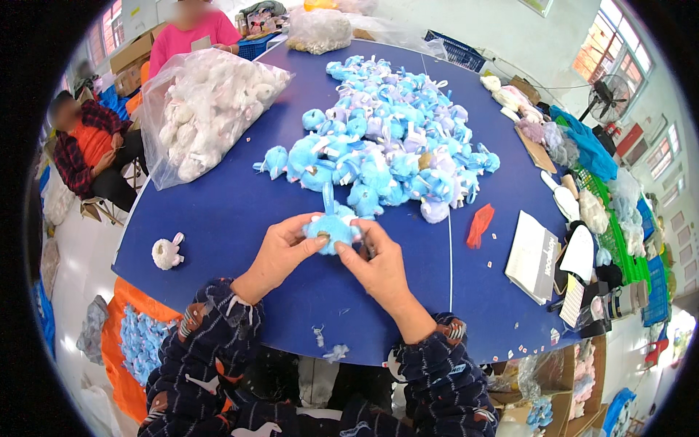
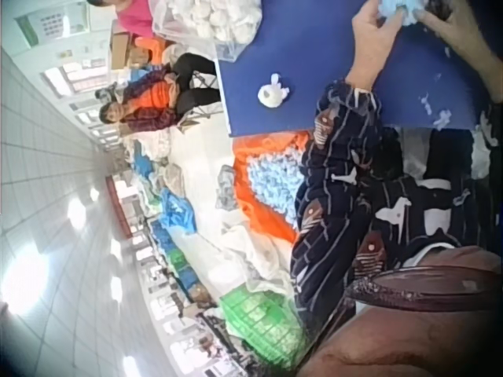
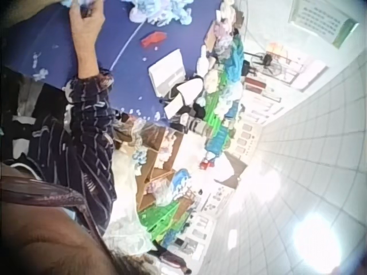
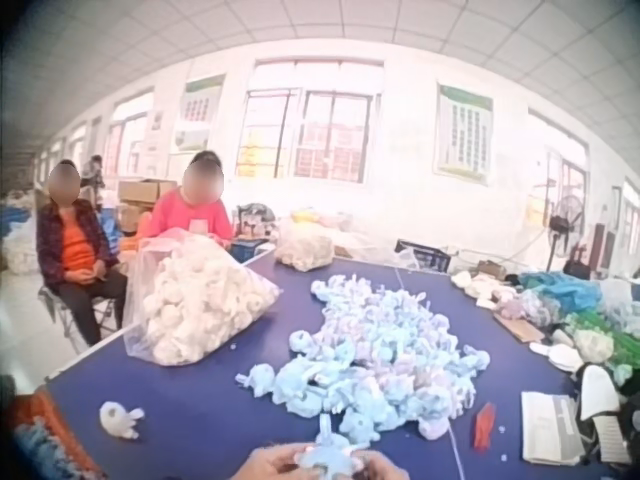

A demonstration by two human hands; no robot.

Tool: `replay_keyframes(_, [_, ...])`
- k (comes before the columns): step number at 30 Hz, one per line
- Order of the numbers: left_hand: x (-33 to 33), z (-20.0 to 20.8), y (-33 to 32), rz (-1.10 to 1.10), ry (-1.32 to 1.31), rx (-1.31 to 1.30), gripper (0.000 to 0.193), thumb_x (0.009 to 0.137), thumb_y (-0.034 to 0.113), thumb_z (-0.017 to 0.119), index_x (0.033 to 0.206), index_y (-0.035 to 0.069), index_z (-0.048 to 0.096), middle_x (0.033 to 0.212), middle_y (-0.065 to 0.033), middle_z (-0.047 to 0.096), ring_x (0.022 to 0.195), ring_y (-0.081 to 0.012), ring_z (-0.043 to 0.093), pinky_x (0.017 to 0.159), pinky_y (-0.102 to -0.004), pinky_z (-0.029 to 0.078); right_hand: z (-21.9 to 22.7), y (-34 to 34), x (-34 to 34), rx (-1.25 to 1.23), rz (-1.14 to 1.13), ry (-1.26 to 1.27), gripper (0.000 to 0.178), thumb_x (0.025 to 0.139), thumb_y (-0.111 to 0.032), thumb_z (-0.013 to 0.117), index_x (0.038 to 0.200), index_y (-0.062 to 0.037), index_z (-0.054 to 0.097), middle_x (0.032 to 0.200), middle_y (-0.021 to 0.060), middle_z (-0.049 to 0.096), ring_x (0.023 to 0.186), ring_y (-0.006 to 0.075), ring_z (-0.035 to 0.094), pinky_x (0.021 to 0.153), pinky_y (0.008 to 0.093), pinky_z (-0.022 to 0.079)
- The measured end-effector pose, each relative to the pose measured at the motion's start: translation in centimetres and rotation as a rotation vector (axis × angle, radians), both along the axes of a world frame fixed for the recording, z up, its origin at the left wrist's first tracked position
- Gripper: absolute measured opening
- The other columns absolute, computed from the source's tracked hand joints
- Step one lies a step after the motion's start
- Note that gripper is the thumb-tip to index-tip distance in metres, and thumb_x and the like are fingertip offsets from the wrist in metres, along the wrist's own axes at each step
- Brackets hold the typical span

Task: The person trims excess fabric from small blue stuffed toys using scissors. They pick up each toy, cut the loose threads, and place the finished toy on the table. The person works at a table with other workers in the background.

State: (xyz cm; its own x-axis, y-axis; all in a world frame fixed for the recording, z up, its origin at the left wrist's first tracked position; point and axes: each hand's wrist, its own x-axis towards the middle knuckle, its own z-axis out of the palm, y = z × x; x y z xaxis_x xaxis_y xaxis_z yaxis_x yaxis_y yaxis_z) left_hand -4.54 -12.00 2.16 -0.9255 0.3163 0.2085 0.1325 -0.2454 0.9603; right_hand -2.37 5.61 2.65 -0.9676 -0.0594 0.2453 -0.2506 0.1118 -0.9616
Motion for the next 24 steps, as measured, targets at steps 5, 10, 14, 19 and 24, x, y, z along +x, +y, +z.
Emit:
replay_keyframes(5, [0.6,0.1,0.2,0.075,0.107,-0.163,0.032,0.082,0.006,0.062,0.113,-0.002,0.057,0.092,-0.0051,0.063,0.081,-0.0066,0.057,0.069,-0.0205,0.048,-0.1,0.4,-0.1,0.177,0.047,0.090,0.035,0.078,-0.015,0.068,0.106,0.0027,0.057,0.076,0.0061,0.059,0.065,0.0087,0.050,0.057,0.0245,0.043])
replay_keyframes(10, [0.2,0.2,-0.3,-0.114,-0.083,-0.018,0.039,0.085,0.011,0.061,0.120,-0.001,0.050,0.098,-0.0073,0.060,0.082,-0.0114,0.060,0.070,-0.0226,0.050,0.7,0.4,0.2,0.209,0.065,-0.030,0.038,0.080,-0.016,0.067,0.110,0.0035,0.057,0.081,0.0077,0.061,0.068,0.0083,0.052,0.059,0.0243,0.044])
replay_keyframes(14, [0.3,0.4,-0.2,-0.216,-0.200,0.054,0.043,0.088,0.016,0.058,0.124,-0.001,0.044,0.100,-0.0095,0.058,0.083,-0.0151,0.061,0.070,-0.0251,0.052,0.9,0.1,0.5,0.131,0.111,-0.026,0.037,0.081,-0.016,0.066,0.112,0.0028,0.057,0.078,0.0072,0.061,0.067,0.0070,0.051,0.058,0.0242,0.043])
replay_keyframes(19, [0.7,-0.2,0.6,-0.115,-0.193,0.058,0.040,0.089,0.018,0.056,0.122,-0.002,0.045,0.093,-0.0094,0.060,0.075,-0.0144,0.062,0.063,-0.0242,0.053,0.2,-0.4,0.6,0.201,0.012,0.044,0.031,0.084,-0.016,0.063,0.108,0.0020,0.060,0.071,0.0054,0.061,0.063,0.0053,0.050,0.054,0.0237,0.042])
replay_keyframes(24, [0.6,-0.3,0.8,-0.096,-0.249,0.003,0.037,0.090,0.022,0.054,0.118,-0.001,0.047,0.088,-0.0088,0.061,0.067,-0.0135,0.062,0.057,-0.0226,0.052,-0.5,-0.9,0.4,0.020,-0.017,-0.039,0.028,0.085,-0.019,0.062,0.101,0.0032,0.063,0.066,0.0027,0.060,0.062,0.0039,0.048,0.052,0.0222,0.040])
